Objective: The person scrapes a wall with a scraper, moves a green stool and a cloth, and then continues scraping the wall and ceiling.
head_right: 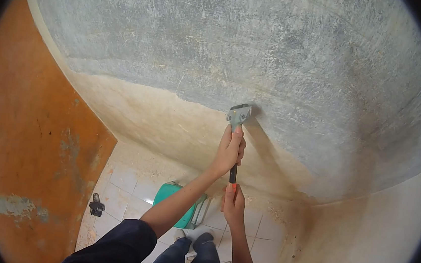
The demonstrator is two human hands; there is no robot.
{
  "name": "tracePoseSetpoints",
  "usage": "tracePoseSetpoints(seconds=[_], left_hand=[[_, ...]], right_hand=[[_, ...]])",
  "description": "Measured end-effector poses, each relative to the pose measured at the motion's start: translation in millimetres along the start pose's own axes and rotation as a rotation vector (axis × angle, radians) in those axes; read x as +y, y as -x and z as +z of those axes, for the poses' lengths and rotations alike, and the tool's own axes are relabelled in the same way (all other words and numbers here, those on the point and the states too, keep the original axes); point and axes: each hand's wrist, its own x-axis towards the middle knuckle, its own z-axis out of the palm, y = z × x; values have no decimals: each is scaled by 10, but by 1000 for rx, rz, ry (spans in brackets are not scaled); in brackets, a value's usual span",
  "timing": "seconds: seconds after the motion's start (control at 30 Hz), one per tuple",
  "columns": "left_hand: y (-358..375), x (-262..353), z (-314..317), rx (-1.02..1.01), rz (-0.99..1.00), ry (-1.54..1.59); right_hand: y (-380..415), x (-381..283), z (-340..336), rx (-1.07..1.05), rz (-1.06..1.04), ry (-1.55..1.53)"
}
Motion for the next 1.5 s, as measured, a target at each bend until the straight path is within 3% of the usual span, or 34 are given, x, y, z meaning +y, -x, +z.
tracePoseSetpoints(seconds=[0.17,0.47,0.53,0.83,0.93,1.5], left_hand=[[35,-42,-197,14,-7,-57],[264,506,-554,-179,90,31],[348,659,-627,-183,150,20],[501,1847,-520,-336,343,14],[435,2118,-483,-327,424,-83],[-336,2742,-530,-454,644,-122]], right_hand=[[-7,105,150,-29,20,-53],[33,-250,606,15,-212,-96],[52,-360,709,-61,-280,-54],[4,-1370,1077,-41,-520,-34],[17,-1792,1118,-32,-501,-17],[-735,-2985,1007,-69,-809,-86]])
